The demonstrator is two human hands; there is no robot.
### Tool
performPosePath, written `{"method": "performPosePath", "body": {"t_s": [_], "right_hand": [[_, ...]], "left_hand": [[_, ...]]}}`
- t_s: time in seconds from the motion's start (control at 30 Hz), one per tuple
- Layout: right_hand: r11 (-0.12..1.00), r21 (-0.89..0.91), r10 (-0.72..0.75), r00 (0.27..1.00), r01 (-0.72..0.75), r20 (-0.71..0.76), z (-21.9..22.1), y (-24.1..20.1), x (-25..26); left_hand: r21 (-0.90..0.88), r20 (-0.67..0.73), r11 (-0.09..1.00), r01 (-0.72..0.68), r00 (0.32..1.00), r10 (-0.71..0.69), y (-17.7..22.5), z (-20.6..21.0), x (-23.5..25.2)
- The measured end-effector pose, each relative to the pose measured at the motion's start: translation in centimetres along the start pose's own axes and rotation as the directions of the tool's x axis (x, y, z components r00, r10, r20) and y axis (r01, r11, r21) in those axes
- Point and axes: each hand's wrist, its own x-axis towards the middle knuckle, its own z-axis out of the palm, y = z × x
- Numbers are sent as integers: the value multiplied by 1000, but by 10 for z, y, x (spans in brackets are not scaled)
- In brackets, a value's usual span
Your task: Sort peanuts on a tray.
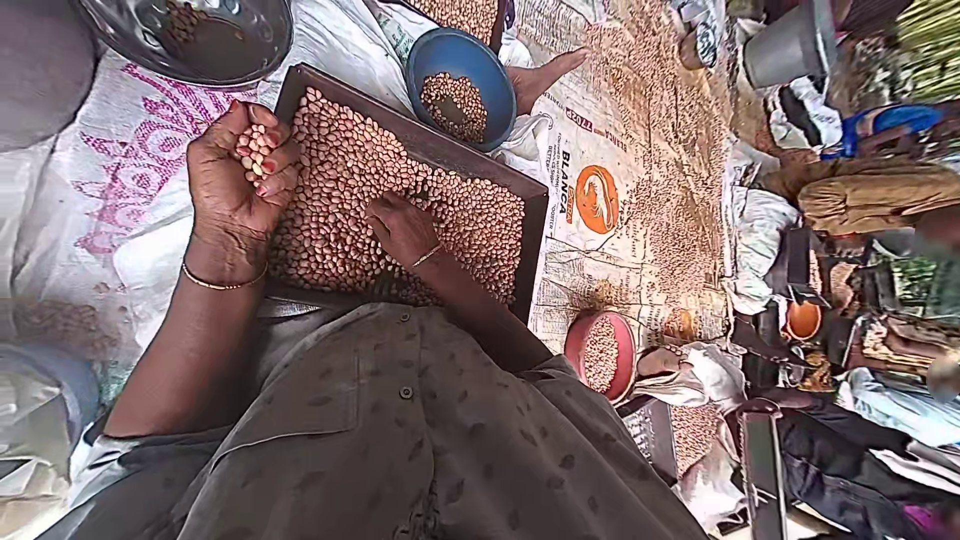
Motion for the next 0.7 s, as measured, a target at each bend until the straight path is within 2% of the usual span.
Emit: {"method": "performPosePath", "body": {"t_s": [0.17, 0.27, 0.33, 0.4, 0.47, 0.57, 0.63, 0.7], "right_hand": [[992, -118, 63, 987, -45, 146, 11, -9, 25], [992, -106, 87, 981, -69, 175, 6, -10, 25], [990, -43, 139, 984, -134, 115, 5, -5, 28], [974, 138, 186, 983, -182, -10, -7, 1, 34], [928, 368, 133, 976, -63, -170, -29, -3, 39], [800, 585, -3, 976, 134, -220, -53, -17, 51], [815, 554, -13, 960, 172, -279, -48, -12, 68], [892, 438, 18, 960, 110, -278, -30, 2, 80]], "left_hand": [[26, -19, 1000, 2, 1000, -2, 1, 2, 1], [74, -35, 996, 41, 999, -38, -2, 3, 1], [144, -51, 986, 84, 996, -77, -2, 4, 0], [245, -58, 958, 149, 989, -139, -2, 6, -1], [327, -121, 912, 250, 968, -222, -3, 11, -2], [409, -199, 831, 377, 926, -322, -8, 19, -3], [347, -190, 846, 405, 914, -359, -9, 20, -3], [220, -181, 900, 375, 923, -340, -7, 18, -4]]}}
